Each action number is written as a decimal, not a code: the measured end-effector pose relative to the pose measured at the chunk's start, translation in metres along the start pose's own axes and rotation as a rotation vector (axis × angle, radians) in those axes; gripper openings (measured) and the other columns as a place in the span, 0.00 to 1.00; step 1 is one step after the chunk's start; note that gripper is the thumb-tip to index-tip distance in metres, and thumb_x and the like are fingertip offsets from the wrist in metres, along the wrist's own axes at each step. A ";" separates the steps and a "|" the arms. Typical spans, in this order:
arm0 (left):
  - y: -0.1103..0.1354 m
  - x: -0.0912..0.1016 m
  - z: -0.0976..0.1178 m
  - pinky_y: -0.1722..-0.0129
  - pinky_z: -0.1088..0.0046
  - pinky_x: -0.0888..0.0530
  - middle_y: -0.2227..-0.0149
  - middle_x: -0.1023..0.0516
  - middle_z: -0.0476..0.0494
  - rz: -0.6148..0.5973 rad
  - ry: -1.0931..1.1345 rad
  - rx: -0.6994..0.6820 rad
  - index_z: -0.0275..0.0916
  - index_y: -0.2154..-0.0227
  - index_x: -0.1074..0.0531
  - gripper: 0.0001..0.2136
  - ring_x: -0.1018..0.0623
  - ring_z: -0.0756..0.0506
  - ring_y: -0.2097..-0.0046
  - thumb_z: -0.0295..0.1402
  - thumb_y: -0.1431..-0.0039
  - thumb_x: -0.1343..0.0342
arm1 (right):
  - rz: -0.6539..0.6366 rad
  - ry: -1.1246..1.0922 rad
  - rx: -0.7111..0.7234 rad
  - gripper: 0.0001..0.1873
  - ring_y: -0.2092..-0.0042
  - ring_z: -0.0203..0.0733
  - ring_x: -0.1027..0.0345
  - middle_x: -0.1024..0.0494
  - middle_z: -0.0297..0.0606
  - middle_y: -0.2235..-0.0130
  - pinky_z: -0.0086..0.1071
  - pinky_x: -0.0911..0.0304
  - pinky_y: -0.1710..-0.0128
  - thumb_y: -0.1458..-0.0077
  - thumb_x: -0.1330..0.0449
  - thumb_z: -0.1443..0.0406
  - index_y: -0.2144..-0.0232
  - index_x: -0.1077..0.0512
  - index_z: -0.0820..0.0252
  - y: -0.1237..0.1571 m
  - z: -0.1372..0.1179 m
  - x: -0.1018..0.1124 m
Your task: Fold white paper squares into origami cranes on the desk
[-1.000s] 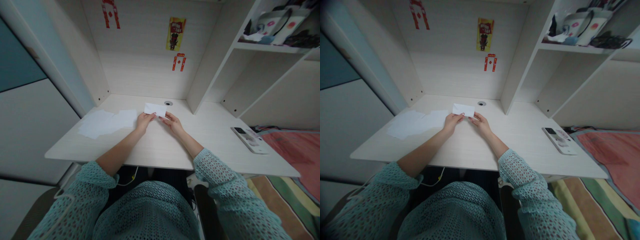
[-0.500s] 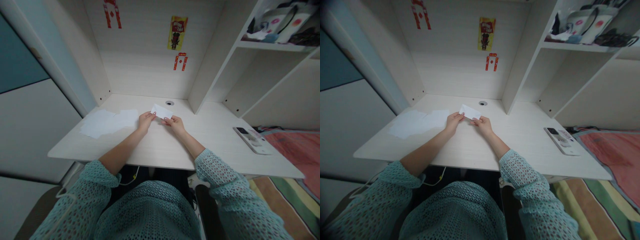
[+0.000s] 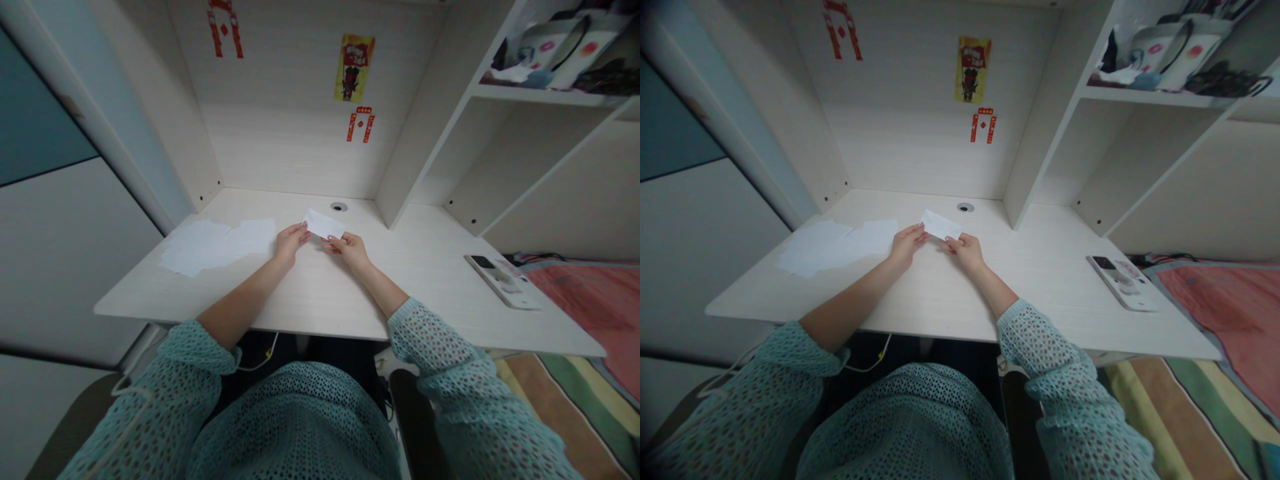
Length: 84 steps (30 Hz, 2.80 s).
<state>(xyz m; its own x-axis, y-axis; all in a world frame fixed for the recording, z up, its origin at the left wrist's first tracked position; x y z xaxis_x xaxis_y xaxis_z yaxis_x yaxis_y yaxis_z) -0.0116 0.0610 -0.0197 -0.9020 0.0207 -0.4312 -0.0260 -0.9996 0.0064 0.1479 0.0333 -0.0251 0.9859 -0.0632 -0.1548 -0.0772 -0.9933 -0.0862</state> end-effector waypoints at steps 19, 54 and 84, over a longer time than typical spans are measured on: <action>-0.001 0.004 0.011 0.70 0.74 0.32 0.71 0.22 0.40 0.084 -0.354 -0.158 0.37 0.76 0.28 0.22 0.24 0.47 0.68 0.55 0.50 0.49 | 0.106 -0.016 0.125 0.28 0.69 0.42 0.26 0.21 0.43 0.64 0.34 0.33 0.67 0.62 0.35 0.50 0.61 0.29 0.60 0.000 -0.006 0.006; 0.008 -0.013 -0.004 0.66 0.71 0.28 0.74 0.26 0.44 -0.312 -0.293 0.053 0.32 0.71 0.29 0.20 0.26 0.49 0.72 0.49 0.49 0.44 | -0.002 0.897 0.655 0.25 0.50 0.47 0.33 0.29 0.40 0.46 0.44 0.38 0.49 0.49 0.40 0.55 0.48 0.32 0.53 0.017 -0.013 -0.005; 0.015 -0.015 0.011 0.59 0.70 0.31 0.61 0.21 0.41 -0.287 -0.472 -0.111 0.36 0.62 0.24 0.16 0.24 0.44 0.58 0.41 0.50 0.42 | -0.022 0.302 0.363 0.17 0.58 0.46 0.26 0.20 0.41 0.60 0.38 0.31 0.58 0.55 0.36 0.55 0.64 0.23 0.58 0.007 -0.006 -0.002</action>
<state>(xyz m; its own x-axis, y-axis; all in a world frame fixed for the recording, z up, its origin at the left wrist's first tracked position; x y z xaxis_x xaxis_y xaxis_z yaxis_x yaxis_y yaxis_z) -0.0034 0.0457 -0.0029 -0.9610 0.2722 0.0488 -0.2765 -0.9479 -0.1581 0.1465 0.0257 -0.0192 0.9829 -0.1209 0.1393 -0.0493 -0.9000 -0.4330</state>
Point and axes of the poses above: each hand's wrist, its own y-axis away from the middle knuckle, its own x-axis out of the back of the hand, z = x × y, the point moved 2 cm from there along -y, towards the middle knuckle
